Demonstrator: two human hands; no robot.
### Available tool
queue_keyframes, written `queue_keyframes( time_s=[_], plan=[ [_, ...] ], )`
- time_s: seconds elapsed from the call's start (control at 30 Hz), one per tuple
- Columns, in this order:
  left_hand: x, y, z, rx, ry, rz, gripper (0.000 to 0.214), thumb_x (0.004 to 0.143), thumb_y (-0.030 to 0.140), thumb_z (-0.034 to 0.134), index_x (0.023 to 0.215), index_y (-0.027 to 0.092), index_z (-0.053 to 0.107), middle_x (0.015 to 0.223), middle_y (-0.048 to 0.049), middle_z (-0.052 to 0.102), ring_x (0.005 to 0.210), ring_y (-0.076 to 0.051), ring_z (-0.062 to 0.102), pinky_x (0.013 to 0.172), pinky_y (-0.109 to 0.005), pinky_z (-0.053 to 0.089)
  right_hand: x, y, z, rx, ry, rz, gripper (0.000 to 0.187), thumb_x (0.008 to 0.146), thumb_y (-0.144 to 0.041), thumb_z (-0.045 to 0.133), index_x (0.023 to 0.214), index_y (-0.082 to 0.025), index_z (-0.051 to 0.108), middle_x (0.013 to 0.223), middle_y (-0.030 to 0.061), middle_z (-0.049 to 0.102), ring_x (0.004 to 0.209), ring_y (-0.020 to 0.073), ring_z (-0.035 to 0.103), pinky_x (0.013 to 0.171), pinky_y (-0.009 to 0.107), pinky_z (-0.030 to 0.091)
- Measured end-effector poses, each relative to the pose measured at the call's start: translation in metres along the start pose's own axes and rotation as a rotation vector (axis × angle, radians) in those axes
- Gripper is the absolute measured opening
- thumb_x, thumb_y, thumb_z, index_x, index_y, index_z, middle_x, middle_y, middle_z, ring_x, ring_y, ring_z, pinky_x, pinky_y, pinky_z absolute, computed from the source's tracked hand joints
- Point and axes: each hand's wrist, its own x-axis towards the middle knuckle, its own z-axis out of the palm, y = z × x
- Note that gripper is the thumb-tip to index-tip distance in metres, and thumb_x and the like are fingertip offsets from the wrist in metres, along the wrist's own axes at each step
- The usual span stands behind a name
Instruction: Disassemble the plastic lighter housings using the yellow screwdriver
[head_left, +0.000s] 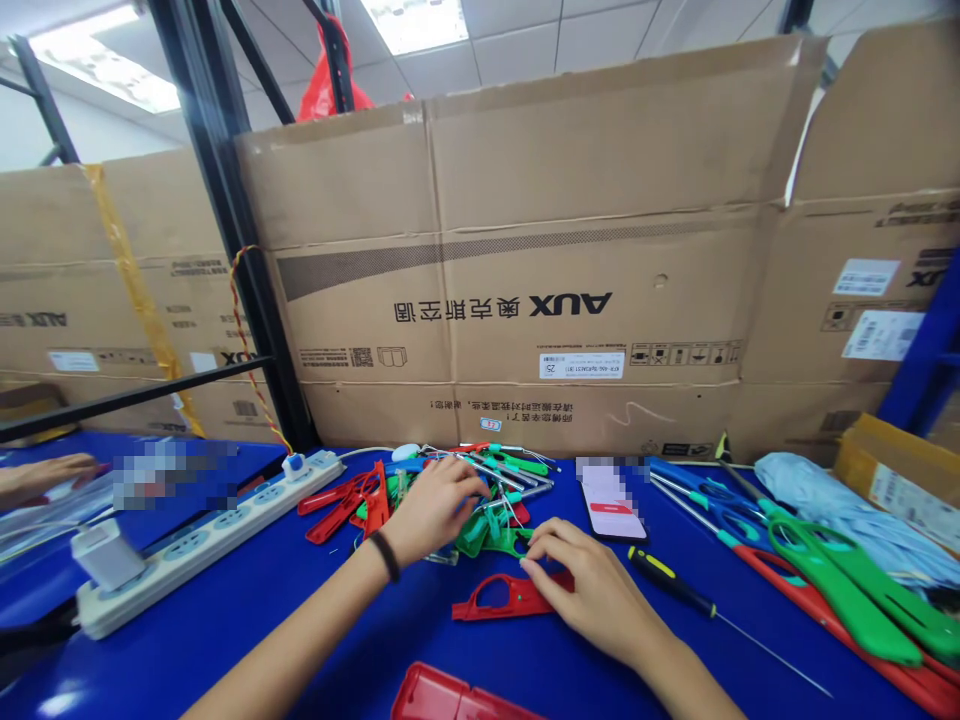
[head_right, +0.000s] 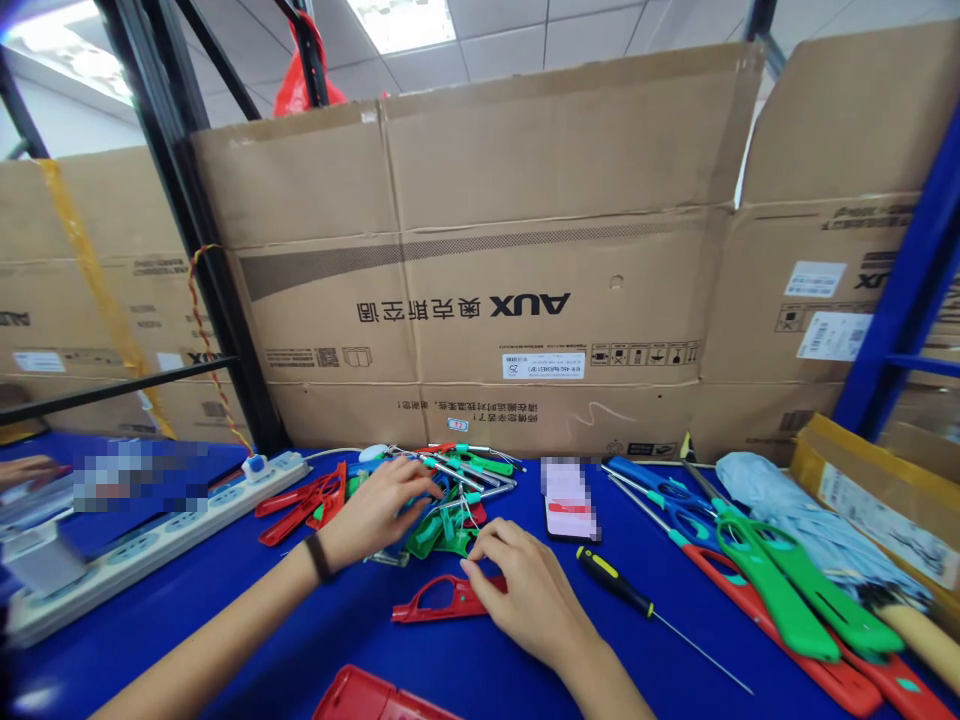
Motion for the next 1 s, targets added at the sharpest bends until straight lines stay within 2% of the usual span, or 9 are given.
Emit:
queue_keyframes(
  time_s=[0.1, 0.23, 0.33, 0.5, 0.67, 0.77, 0.87, 0.9, 1.0],
  plan=[
    [0.025, 0.008, 0.017, 0.014, -0.117, 0.164, 0.039, 0.076, 0.002, 0.052, 0.101, 0.029, 0.067, 0.112, -0.0055, 0.055, 0.105, -0.025, 0.049, 0.09, -0.038, 0.039, 0.001, 0.011, -0.002, -0.002, 0.031, 0.035, 0.017, 0.09, -0.026, 0.047, 0.08, -0.022, 0.059, 0.089, 0.0013, 0.06, 0.077, 0.0149, 0.058, 0.072, 0.026, 0.044],
    [0.048, 0.006, 0.031, 0.024, -0.223, 0.289, 0.036, 0.069, 0.007, 0.062, 0.096, 0.03, 0.07, 0.111, -0.006, 0.052, 0.104, -0.026, 0.049, 0.09, -0.038, 0.041, 0.003, 0.022, -0.005, -0.018, 0.057, 0.062, 0.018, 0.09, -0.026, 0.047, 0.078, -0.021, 0.059, 0.084, 0.0013, 0.06, 0.074, 0.0153, 0.058, 0.069, 0.026, 0.044],
    [0.056, 0.003, 0.031, 0.057, -0.248, 0.326, 0.028, 0.071, 0.011, 0.064, 0.096, 0.024, 0.071, 0.111, -0.0097, 0.052, 0.102, -0.028, 0.049, 0.089, -0.041, 0.041, 0.004, 0.024, -0.003, -0.019, 0.056, 0.053, 0.017, 0.09, -0.025, 0.047, 0.077, -0.022, 0.059, 0.083, 0.0005, 0.06, 0.072, 0.0149, 0.057, 0.067, 0.025, 0.044],
    [0.061, -0.005, 0.02, 0.072, -0.262, 0.401, 0.008, 0.077, 0.017, 0.066, 0.076, 0.022, 0.072, 0.105, -0.0077, 0.058, 0.102, -0.026, 0.049, 0.091, -0.037, 0.038, 0.004, 0.023, 0.0, -0.036, 0.063, 0.06, 0.017, 0.089, -0.025, 0.048, 0.076, -0.022, 0.059, 0.082, 0.0, 0.06, 0.07, 0.0143, 0.057, 0.065, 0.024, 0.043],
    [0.058, -0.018, 0.01, 0.04, -0.189, 0.335, 0.016, 0.088, 0.021, 0.055, 0.087, 0.022, 0.071, 0.109, -0.0064, 0.06, 0.1, -0.021, 0.053, 0.086, -0.03, 0.042, 0.004, 0.021, -0.002, -0.044, 0.064, 0.065, 0.018, 0.089, -0.026, 0.047, 0.076, -0.023, 0.06, 0.083, -0.0002, 0.061, 0.072, 0.0146, 0.058, 0.067, 0.025, 0.044],
    [0.056, -0.021, 0.008, 0.004, -0.161, 0.291, 0.014, 0.088, 0.022, 0.057, 0.087, 0.023, 0.071, 0.104, -0.0036, 0.063, 0.099, -0.02, 0.056, 0.083, -0.027, 0.043, 0.002, 0.026, -0.001, -0.055, 0.075, 0.082, 0.012, 0.087, -0.027, 0.051, 0.088, -0.023, 0.062, 0.094, 0.0026, 0.063, 0.086, 0.0189, 0.059, 0.075, 0.029, 0.046],
    [0.055, -0.019, 0.008, -0.038, -0.118, 0.229, 0.017, 0.09, 0.023, 0.054, 0.091, 0.022, 0.07, 0.1, -0.0035, 0.066, 0.099, -0.019, 0.058, 0.082, -0.025, 0.044, -0.001, 0.034, 0.004, -0.04, 0.058, 0.101, 0.038, 0.08, -0.029, 0.063, 0.116, -0.022, 0.056, 0.11, 0.0078, 0.062, 0.102, 0.0257, 0.056, 0.084, 0.037, 0.045],
    [0.055, -0.017, 0.008, -0.054, -0.111, 0.213, 0.017, 0.091, 0.024, 0.053, 0.092, 0.022, 0.07, 0.1, -0.0031, 0.067, 0.098, -0.019, 0.059, 0.082, -0.024, 0.044, -0.001, 0.036, 0.006, -0.03, 0.046, 0.097, 0.042, 0.079, -0.029, 0.064, 0.119, -0.022, 0.055, 0.11, 0.0083, 0.063, 0.102, 0.0265, 0.057, 0.085, 0.039, 0.045],
    [0.057, -0.012, 0.011, -0.097, -0.14, 0.193, 0.014, 0.089, 0.024, 0.057, 0.09, 0.023, 0.07, 0.097, 0.0005, 0.069, 0.092, -0.016, 0.063, 0.08, -0.022, 0.045, 0.001, 0.034, 0.011, 0.004, 0.035, 0.055, 0.023, 0.083, -0.027, 0.061, 0.106, -0.023, 0.064, 0.099, 0.0052, 0.068, 0.095, 0.0238, 0.061, 0.084, 0.036, 0.046]
  ],
)
